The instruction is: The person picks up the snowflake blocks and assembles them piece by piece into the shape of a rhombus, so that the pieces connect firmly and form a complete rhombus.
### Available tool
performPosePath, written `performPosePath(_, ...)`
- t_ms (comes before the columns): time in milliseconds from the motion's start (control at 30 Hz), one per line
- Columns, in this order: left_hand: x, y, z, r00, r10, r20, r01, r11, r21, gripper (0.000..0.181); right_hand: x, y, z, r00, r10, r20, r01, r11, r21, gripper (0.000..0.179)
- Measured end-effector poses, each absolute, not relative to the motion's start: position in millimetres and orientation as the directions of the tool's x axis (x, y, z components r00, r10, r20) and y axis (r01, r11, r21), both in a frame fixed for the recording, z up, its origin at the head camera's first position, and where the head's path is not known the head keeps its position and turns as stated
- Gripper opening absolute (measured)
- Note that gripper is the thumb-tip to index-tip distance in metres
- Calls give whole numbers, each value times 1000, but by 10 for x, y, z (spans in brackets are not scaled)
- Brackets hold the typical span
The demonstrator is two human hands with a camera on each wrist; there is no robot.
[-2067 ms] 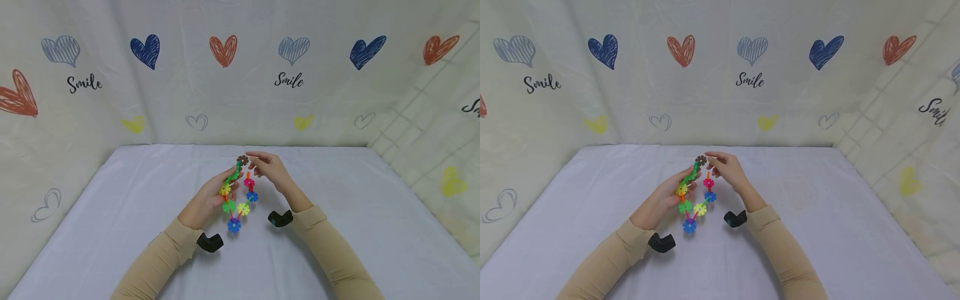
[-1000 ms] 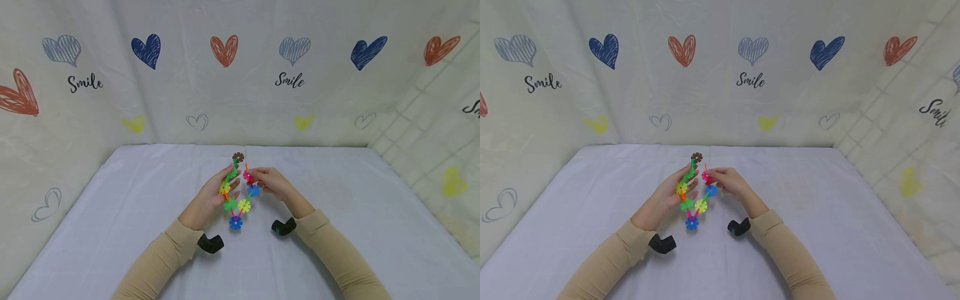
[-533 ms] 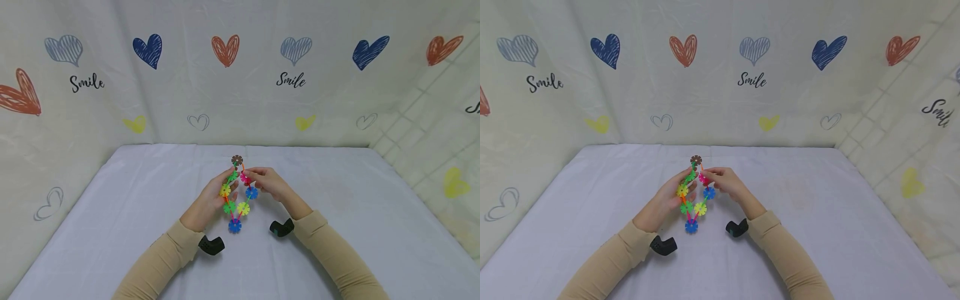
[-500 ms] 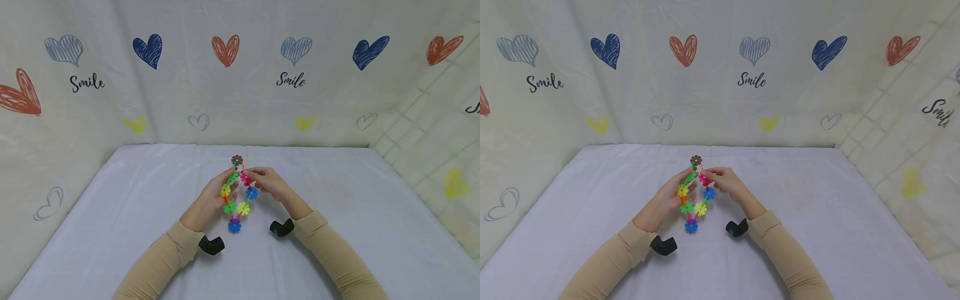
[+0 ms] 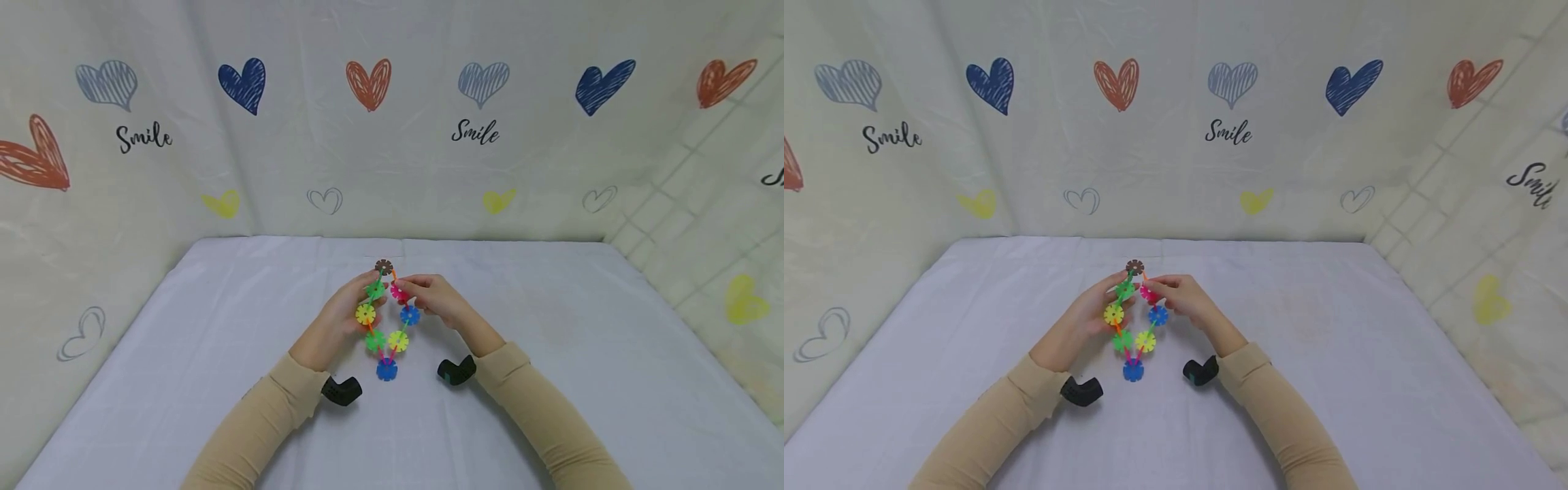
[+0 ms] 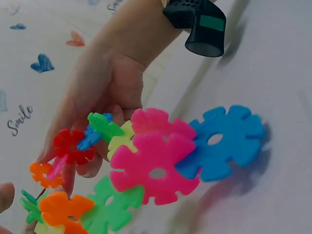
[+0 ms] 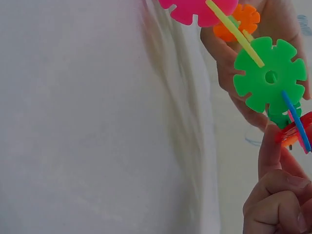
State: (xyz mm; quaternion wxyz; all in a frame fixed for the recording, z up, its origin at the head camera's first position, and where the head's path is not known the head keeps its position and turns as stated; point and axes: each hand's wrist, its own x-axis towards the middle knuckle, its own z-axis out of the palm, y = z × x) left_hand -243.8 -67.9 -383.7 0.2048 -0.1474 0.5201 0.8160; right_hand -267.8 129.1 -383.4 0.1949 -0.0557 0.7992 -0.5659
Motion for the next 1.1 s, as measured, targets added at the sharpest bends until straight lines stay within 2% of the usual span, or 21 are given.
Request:
performPosePath(500, -2564, -726, -3880, -879, 107, -465, -470, -358, 807, 45, -2765, 1266, -3905, -896, -348, -277, 113, 424, -898, 42)
performPosePath(1100, -2577, -700, -3887, -888, 26, -458, -429, -403, 808, 29, -2759, 1211, -3855, -872, -389, -297, 115, 426, -897, 40)
